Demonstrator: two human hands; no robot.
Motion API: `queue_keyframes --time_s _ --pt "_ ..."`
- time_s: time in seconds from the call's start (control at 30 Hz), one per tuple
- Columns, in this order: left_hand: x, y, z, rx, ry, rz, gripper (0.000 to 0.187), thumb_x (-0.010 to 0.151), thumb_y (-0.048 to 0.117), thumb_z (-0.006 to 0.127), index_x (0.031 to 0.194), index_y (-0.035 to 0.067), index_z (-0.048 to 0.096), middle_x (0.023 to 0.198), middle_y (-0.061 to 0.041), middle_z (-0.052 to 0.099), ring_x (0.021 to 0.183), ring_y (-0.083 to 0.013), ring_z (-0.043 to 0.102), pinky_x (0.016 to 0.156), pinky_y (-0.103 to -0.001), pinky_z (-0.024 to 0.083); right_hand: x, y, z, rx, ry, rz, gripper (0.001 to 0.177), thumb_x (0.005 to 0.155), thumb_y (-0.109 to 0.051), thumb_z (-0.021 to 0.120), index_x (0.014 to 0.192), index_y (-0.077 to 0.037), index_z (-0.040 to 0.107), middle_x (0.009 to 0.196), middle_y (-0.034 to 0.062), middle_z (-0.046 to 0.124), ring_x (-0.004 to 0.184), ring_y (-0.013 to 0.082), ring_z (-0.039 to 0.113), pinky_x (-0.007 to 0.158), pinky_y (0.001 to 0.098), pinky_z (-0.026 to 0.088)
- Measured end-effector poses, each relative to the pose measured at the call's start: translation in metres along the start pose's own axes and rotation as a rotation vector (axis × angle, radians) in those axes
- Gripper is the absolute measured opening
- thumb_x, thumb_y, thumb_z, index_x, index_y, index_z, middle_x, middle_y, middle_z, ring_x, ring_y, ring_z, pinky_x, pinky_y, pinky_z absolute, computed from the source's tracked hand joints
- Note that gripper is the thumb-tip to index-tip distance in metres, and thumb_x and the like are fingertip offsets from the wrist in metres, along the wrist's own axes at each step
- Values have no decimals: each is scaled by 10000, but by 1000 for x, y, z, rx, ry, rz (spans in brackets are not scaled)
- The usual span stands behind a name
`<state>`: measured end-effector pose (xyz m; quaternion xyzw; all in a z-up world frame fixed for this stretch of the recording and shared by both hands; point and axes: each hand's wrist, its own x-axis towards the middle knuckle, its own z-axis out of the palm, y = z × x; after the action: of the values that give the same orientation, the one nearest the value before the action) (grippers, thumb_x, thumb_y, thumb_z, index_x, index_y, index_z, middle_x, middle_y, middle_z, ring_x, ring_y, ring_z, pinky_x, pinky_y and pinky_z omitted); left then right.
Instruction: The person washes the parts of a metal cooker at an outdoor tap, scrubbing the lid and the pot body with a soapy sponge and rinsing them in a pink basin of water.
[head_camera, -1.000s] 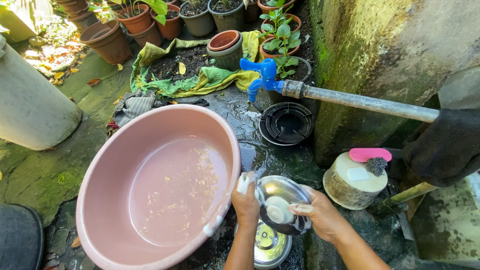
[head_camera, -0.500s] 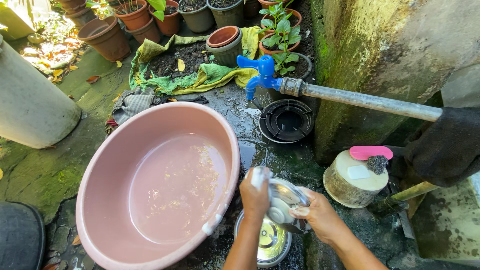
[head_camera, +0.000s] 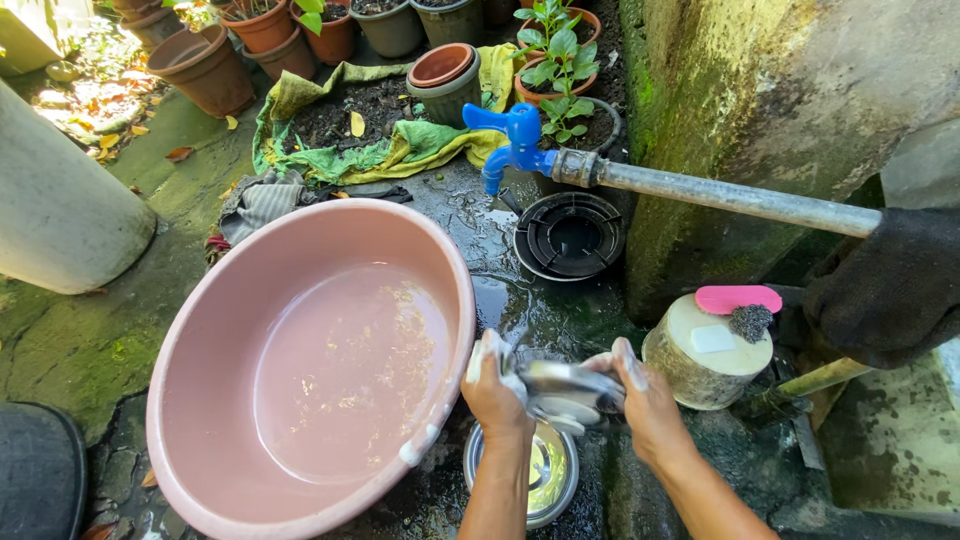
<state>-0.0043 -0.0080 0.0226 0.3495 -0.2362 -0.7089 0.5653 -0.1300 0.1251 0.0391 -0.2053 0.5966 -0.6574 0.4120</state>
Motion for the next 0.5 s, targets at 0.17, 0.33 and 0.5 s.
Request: queue_keyframes --time_s 0.17,0.33,0.5 --pt "-14 5 -28 77 -578 126 194 975 117 551 840 2 627 790 -66 588 680 -161 559 607 -312 458 15 -9 -12 233 284 280 383 1003 -277 553 1297 -41 621 1300 134 658 1145 231 618 981 416 473" --pt "-11 40 -23 20 -707 -166 230 945 182 497 946 4 642 785 -104 628 596 -186 582 524 -343 512 17 -8 -25 430 154 425 431 933 -87 561 1351 20 553 1276 264 643 1123 336 664 951 480 591" --pt "-12 61 12 594 -784 82 462 836 135 517 1230 -48 675 1140 -116 652 1021 -246 652 915 -362 513 12 -20 -15 432 77 314 448 1010 -144 444 1449 -89 513 1319 137 648 1151 251 653 953 431 552"
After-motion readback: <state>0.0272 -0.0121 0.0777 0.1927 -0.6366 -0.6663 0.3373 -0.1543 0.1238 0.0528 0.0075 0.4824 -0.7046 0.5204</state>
